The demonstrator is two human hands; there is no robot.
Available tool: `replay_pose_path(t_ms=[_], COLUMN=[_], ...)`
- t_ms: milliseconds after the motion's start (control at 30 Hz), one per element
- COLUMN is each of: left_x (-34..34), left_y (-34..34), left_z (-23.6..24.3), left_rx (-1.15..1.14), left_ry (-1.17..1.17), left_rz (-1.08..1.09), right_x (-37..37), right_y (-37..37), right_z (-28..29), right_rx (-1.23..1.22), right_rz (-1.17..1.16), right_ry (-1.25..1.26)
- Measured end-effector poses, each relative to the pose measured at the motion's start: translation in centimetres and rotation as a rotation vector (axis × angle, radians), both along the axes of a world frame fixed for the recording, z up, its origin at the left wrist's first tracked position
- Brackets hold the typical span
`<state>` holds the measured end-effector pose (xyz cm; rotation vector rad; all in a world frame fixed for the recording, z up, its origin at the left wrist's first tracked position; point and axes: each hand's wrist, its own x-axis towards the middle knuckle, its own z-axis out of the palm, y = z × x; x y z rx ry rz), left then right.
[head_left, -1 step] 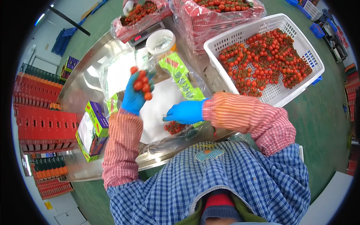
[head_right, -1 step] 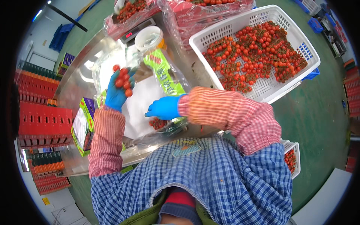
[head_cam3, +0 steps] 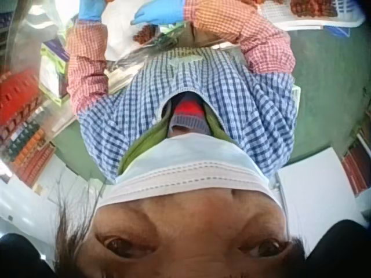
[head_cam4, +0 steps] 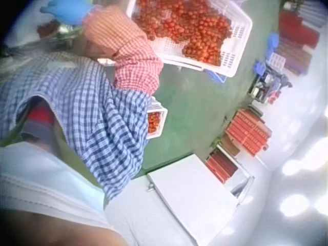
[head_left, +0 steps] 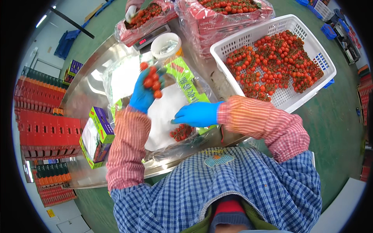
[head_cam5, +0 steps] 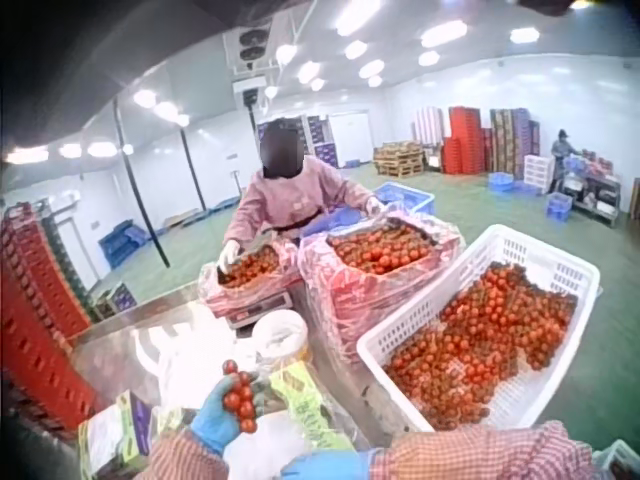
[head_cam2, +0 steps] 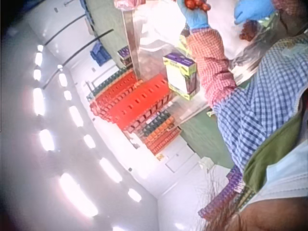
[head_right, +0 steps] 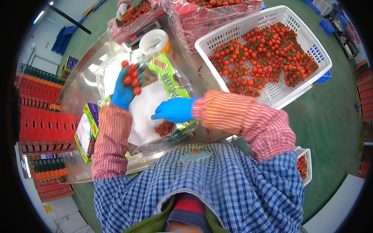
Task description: The person places a cardboard box on a scale, lines it with plastic, and packs cherry tomatoes from a white basket into the box. They use shears to trim tomato stems and arrange the fruit in layers, then cover the box with a paper sheet and seal it with tape.
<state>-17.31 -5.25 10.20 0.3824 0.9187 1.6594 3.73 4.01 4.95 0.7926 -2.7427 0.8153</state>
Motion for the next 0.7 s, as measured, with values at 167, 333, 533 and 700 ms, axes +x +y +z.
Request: replay_pose_path(t_ms=[167,333,533,700], left_x=[1.6,-1.6,-12.4,-24.8], left_y=[15.0,29.1,24.3,7.8], left_z=[3.4,5.1,7.7,4.1], left_rx=[0.126,-0.023,-0.037,-0.786], left_ry=[0.452,1.322,1.826,2.139], left_rz=[-0.103,0.054,0.326,0.439], right_x=[8.8,17.7,14.7,5.8], right_y=[11.5,18.7,15.4,9.4], right_z=[0.9,-1.8,-1.4,0.8], right_rx=[0.115,0.296,0.43,0.484], right_rz=[-0.558,-0.718,-0.588,-0.259], right_ry=[-0.094,-0.206,-0.294,-0.196])
